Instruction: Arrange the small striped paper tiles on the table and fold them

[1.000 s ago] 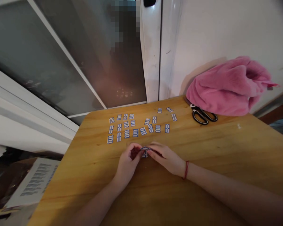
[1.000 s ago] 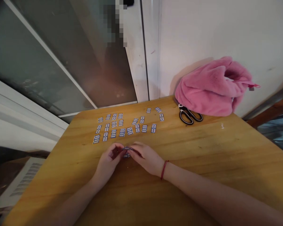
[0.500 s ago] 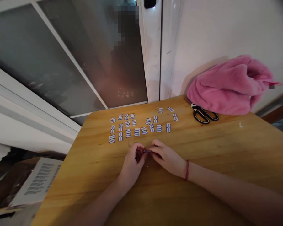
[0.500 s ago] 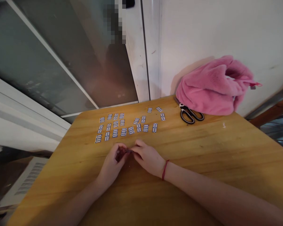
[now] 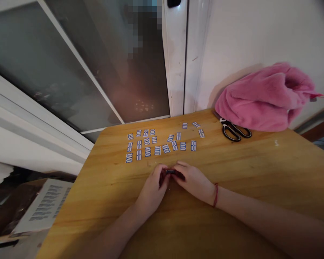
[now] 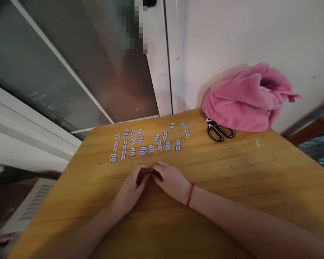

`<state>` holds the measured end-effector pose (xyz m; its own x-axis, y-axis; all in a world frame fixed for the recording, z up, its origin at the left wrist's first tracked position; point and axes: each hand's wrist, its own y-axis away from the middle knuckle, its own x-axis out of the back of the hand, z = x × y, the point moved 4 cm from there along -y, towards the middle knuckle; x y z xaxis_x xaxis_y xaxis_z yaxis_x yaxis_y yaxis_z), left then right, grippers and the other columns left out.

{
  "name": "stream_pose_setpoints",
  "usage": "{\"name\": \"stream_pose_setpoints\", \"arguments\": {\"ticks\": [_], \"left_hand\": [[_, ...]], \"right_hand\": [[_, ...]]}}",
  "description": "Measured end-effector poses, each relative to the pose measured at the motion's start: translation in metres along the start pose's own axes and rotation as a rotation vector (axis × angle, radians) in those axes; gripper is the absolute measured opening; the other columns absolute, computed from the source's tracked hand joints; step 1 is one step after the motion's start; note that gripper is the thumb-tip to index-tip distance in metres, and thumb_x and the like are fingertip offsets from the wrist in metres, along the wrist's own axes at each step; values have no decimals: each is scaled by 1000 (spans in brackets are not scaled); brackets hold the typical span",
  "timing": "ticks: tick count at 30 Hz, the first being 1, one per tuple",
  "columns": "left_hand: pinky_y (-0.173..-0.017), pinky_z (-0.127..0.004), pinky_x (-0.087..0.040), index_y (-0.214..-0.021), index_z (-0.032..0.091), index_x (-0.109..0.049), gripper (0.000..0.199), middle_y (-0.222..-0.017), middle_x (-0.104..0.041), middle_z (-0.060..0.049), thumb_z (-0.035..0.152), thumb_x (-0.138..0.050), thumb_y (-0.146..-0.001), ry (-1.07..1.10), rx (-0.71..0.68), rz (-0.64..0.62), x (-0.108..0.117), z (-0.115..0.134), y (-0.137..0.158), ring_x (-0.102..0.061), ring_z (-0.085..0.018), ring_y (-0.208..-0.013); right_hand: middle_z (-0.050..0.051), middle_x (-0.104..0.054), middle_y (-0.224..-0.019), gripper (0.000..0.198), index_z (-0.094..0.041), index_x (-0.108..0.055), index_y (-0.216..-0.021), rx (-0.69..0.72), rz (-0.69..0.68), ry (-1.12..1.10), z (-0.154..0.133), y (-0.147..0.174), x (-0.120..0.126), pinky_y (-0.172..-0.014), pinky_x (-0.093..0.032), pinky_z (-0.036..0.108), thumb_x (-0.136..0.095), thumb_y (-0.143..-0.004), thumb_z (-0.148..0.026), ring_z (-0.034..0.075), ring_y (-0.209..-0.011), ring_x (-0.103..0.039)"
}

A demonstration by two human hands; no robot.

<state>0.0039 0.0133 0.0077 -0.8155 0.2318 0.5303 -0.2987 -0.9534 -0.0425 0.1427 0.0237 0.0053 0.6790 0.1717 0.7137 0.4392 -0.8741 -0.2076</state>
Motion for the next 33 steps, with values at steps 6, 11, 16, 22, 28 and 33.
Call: {"name": "stream_pose_setpoints", "arguments": {"ticks": [6,11,16,22,28,33], "left_hand": [[-69,-27,-42,-98,21,-46,12,-83,-54,-1,24,-43,-86,20,-3,-22,0,2,2,-52,-15,-75],[-67,-26,-41,-96,22,-45,10,-82,-53,0,24,-43,-87,-20,4,-40,-1,3,3,-51,-14,-73],[-70,-26,-41,-91,21,-48,7,-84,-56,0,25,-43,-87,-43,-23,-60,-1,4,3,-52,-14,-76],[-64,-24,-39,-90,22,-48,8,-78,-55,2,25,-42,-88,-77,-11,-89,-2,5,3,-50,-12,-68],[-69,-25,-39,-92,21,-47,10,-83,-57,1,28,-39,-90,-74,-13,-113,-2,6,2,-53,-13,-76],[-61,-22,-36,-86,21,-46,16,-70,-51,4,32,-37,-91,-28,1,-114,-2,5,3,-48,-11,-63]], "right_hand": [[3,-59,-89,15,-19,-58,-91,30,13,-58,-4,2,3,-72,-45,27,-49,-82,-11,15,-82,-57],[3,-60,-91,16,-19,-59,-93,19,-2,29,-4,2,3,-72,-45,28,-52,-80,-13,17,-83,-58],[4,-61,-87,12,-18,-59,-87,20,-29,96,-5,1,2,-68,-43,26,-52,-80,-13,15,-78,-57],[2,-61,-81,7,-17,-58,-80,1,-42,104,-6,1,4,-63,-39,23,-53,-80,-12,13,-72,-56],[2,-64,-85,8,-18,-58,-85,28,-85,149,-4,1,1,-66,-39,24,-52,-82,-13,14,-77,-57],[2,-62,-82,9,-18,-58,-80,49,-79,202,-3,2,-1,-63,-37,24,-50,-84,-14,14,-74,-57]]}}
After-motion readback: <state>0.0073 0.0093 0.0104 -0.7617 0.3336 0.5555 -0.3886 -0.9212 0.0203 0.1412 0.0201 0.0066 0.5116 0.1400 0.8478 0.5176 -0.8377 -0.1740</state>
